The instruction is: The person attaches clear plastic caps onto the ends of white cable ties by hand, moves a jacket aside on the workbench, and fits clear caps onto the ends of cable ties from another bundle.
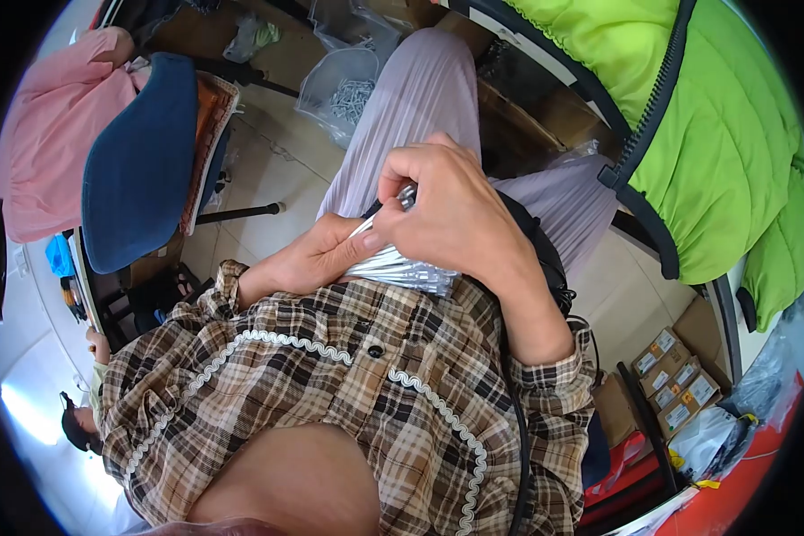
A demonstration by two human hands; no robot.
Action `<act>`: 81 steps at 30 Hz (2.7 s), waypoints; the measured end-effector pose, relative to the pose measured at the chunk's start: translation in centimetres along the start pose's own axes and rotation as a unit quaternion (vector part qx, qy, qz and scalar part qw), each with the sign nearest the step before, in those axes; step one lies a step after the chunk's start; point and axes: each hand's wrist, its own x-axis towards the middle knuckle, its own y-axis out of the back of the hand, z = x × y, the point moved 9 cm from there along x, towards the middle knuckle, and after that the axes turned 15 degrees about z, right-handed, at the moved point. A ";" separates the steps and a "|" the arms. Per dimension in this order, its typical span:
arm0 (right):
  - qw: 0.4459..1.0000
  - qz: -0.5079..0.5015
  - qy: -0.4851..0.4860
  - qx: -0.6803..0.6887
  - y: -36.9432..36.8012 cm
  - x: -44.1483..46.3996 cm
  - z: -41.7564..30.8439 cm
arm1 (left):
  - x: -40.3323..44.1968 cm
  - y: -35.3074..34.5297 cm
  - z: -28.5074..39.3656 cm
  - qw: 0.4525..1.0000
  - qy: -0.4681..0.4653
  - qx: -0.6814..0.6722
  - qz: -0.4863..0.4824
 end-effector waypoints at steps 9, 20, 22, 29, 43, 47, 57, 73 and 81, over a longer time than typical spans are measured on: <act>0.900 0.139 -0.051 0.409 0.3 0.1 1.5 | -0.4 1.9 1.7 0.977 -0.005 -0.156 0.143; 0.924 -0.003 -0.020 0.382 -0.7 1.1 -2.3 | 0.2 1.4 1.8 0.970 0.055 -0.234 -0.028; 0.929 -0.022 -0.027 0.369 -1.1 1.1 -2.3 | 0.5 1.4 1.9 0.966 0.050 -0.251 -0.041; 0.929 0.069 0.051 0.359 -0.4 1.9 -3.4 | 0.9 -0.1 1.7 0.953 0.052 -0.264 -0.139; 0.922 0.183 -0.018 0.341 2.9 0.1 -1.9 | 0.7 2.5 3.4 0.955 -0.011 -0.294 0.042; 0.945 0.124 -0.118 0.280 1.0 -1.6 0.1 | 0.3 3.4 3.4 0.948 -0.045 -0.289 0.121; 0.906 0.198 -0.071 0.368 1.3 -1.7 -0.8 | -1.0 4.1 2.8 0.932 -0.058 -0.289 0.213; 0.904 0.226 -0.039 0.361 0.9 -2.1 -1.2 | -1.9 3.7 2.0 0.926 -0.037 -0.282 0.247; 0.881 0.286 -0.040 0.374 1.6 -2.4 -2.5 | -2.0 3.7 2.3 0.928 -0.048 -0.273 0.247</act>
